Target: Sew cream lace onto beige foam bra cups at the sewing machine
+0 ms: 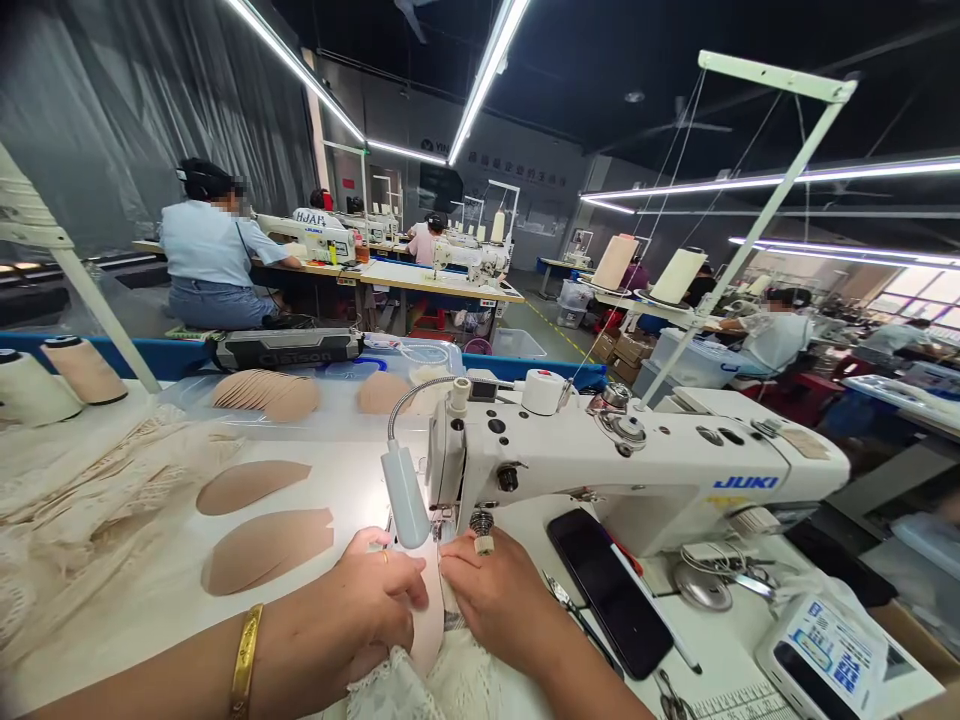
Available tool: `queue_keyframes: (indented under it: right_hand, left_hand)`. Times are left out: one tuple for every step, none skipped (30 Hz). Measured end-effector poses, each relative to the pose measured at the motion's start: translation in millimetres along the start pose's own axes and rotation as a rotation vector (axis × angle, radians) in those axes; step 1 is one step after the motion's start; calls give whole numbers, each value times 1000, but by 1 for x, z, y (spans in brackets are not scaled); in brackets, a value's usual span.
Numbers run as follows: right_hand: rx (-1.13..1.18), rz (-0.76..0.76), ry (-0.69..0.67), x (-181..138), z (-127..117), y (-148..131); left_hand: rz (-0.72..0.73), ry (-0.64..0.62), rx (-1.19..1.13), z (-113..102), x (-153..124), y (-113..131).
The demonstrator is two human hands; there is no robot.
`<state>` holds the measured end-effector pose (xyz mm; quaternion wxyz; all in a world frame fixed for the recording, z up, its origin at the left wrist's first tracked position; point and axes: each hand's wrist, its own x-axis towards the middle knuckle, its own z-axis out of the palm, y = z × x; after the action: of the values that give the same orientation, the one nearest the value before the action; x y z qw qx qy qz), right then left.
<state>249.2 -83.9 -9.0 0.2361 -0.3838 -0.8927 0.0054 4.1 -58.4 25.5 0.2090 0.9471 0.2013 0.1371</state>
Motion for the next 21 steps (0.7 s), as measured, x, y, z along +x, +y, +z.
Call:
queue_keyframes:
  right_hand:
    - [-11, 11, -7, 0, 1, 1]
    - [-21, 23, -14, -1, 1, 2]
    - [-30, 35, -19, -1, 1, 2]
    - [-38, 45, -23, -1, 1, 2]
    - [-47, 53, -27, -1, 1, 2]
    - [-52, 59, -32, -2, 0, 1]
    - [-53, 64, -37, -2, 0, 1]
    - [-51, 68, -42, -2, -1, 0]
    - [-47, 72, -47, -2, -1, 0]
    - [-41, 74, -50, -2, -2, 0]
    - [-35, 75, -52, -3, -2, -1]
    - [-30, 74, -52, -3, -3, -1]
    - [-26, 72, -50, -3, -3, 0]
    - [-20, 69, -47, -3, -3, 0]
    - [-14, 66, -44, -3, -3, 0]
    - [-10, 66, -40, -4, -2, 0]
    - [-11, 69, -37, -4, -2, 0]
    - [-17, 73, -34, -4, -1, 1]
    - [-27, 78, -35, -5, 0, 1]
    - [-39, 84, -39, -5, 0, 2]
    - [-51, 89, -46, -5, 1, 2]
  left_hand:
    - [1, 4, -4, -1, 0, -1]
    - [0, 5, -6, -1, 1, -2]
    - [-3, 5, -8, 0, 1, -4]
    - [-4, 8, -9, 1, 1, -5]
    - [-1, 11, -10, 2, 1, -7]
    - [6, 13, -10, 3, 0, -8]
    - [15, 16, -9, 5, 0, -10]
    - [25, 19, -9, 6, 0, -11]
    - [35, 22, -8, 7, -1, -13]
    - [44, 26, -9, 7, -1, -14]
    - [50, 31, -11, 7, -2, -15]
    - [54, 38, -14, 7, -3, -15]
    - [56, 41, -18, 6, -3, -16]
    - [57, 38, -22, 5, -3, -16]
    - [57, 30, -24, 3, -3, -17]
    - [54, 20, -22, 1, -2, -18]
    - [52, 7, -16, -1, -1, -19]
    - [49, -7, -4, -3, 0, -20]
    - [50, -18, 11, -5, 2, -21]
    - [52, -28, 26, -7, 4, -23]
    - [57, -38, 35, -10, 6, -24]
